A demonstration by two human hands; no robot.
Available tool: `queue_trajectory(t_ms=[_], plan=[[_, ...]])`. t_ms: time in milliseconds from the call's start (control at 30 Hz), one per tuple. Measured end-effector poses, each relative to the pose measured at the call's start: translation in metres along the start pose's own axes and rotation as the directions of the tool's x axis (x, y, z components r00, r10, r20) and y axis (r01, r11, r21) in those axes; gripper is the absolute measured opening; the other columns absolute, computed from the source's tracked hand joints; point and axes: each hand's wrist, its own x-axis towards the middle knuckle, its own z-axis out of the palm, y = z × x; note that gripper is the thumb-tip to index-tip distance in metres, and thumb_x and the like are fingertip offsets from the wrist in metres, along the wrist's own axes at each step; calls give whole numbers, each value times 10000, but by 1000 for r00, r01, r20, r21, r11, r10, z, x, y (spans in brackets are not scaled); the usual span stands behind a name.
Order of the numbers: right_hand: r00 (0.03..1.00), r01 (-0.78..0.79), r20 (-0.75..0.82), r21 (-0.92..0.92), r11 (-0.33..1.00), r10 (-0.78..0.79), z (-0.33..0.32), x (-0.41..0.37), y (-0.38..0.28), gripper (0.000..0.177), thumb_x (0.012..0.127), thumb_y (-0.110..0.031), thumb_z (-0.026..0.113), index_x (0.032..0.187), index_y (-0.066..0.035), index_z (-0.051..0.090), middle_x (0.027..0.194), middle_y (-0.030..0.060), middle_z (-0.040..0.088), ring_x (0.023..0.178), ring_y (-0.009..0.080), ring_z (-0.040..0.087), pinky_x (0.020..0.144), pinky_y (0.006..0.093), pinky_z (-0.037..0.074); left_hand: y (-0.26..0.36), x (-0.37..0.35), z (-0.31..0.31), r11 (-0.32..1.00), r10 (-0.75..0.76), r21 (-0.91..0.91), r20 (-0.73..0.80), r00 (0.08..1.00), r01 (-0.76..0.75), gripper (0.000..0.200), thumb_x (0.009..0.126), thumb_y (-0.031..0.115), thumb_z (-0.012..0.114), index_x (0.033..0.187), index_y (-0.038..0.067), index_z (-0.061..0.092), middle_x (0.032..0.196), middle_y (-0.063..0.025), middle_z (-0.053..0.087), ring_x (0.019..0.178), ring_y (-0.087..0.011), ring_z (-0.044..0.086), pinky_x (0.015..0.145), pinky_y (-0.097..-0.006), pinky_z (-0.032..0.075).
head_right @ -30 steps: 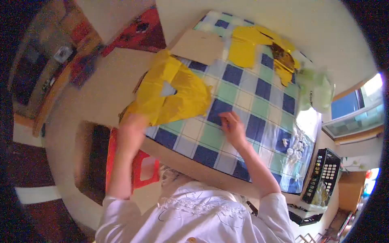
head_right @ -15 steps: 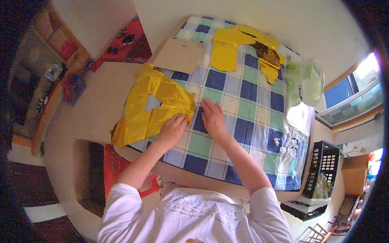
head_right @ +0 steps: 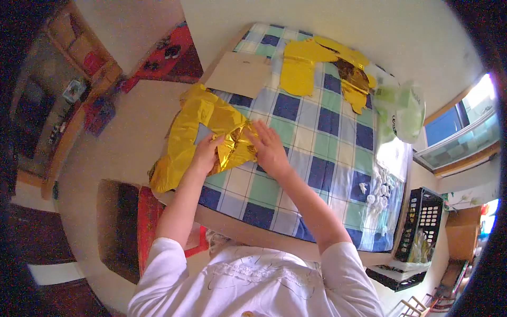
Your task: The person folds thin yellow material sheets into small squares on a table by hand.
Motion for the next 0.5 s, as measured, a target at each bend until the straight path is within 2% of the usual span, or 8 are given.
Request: queue_trajectory(t_ms=[67, 100, 167, 200, 267, 333, 433, 500], plan=[[980, 105, 175, -31, 994, -98, 12, -8, 11, 422, 802, -93, 621, 1219, -114, 561, 1299, 97, 542, 1258, 279, 471, 1066, 448, 358, -6, 21, -20, 999, -16, -51, -128, 992, 10, 302, 886, 184, 628, 1111, -13, 583, 1041, -83, 626, 889, -180, 611, 776, -321, 512], [984, 86, 155, -18, 996, -82, 12, -8, 10, 401, 801, -103, 627, 1198, -116, 576, 1291, 90, 550, 1252, 272, 478, 1068, 445, 358, 7, 24, -34, 988, 108, 122, -139, 984, -91, 331, 888, 206, 629, 1133, -9, 573, 1063, -91, 617, 922, -193, 605, 794, -334, 511], [991, 51, 122, 11, 999, -52, 12, -8, 6, 359, 800, -124, 640, 1157, -119, 604, 1274, 76, 565, 1241, 259, 491, 1071, 440, 357, 21, 84, -114, 971, 165, -127, -271, 948, -205, 392, 899, 261, 625, 1184, 2, 555, 1080, -99, 612, 973, -219, 598, 835, -368, 508], [991, 52, 125, 11, 999, -53, 12, -8, 6, 351, 804, -125, 638, 1154, -120, 608, 1275, 76, 564, 1239, 257, 495, 1071, 442, 357, 46, 87, -152, 886, 80, -436, -188, 979, -156, 398, 945, 309, 555, 1211, 13, 548, 1122, -111, 608, 989, -226, 598, 844, -371, 512], [990, 57, 127, 11, 998, -58, 12, -8, 8, 337, 812, -125, 635, 1148, -120, 616, 1279, 77, 563, 1234, 253, 501, 1069, 445, 356, 110, 71, -198, 924, 317, -108, -319, 893, -366, 377, 915, 298, 573, 1153, 7, 575, 1066, -110, 632, 939, -218, 615, 797, -365, 516], [992, 51, 117, 28, 998, -54, 11, -8, 8, 326, 818, -124, 630, 1145, -118, 619, 1273, 76, 567, 1232, 255, 503, 1066, 446, 359, 163, 41, -244, 819, 563, 362, -356, 746, -445, 356, 884, 287, 591, 1096, 1, 601, 1009, -109, 656, 889, -210, 633, 751, -358, 521], [993, 39, 107, 38, 999, -43, 12, -8, 7, 312, 826, -125, 624, 1138, -116, 624, 1268, 76, 570, 1229, 257, 506, 1063, 446, 361, 223, -10, -295, 351, 816, 930, -250, 521, -104, 329, 839, 271, 618, 1010, -8, 641, 924, -108, 691, 815, -198, 659, 681, -349, 527], [993, 35, 107, 40, 999, -39, 12, -8, 7, 309, 828, -126, 621, 1136, -116, 625, 1267, 75, 571, 1228, 258, 507, 1061, 446, 362, 262, -9, -340, 113, 816, 884, -343, 466, 453, 283, 857, 254, 589, 979, 7, 655, 901, -109, 687, 799, -212, 662, 652, -362, 532]])
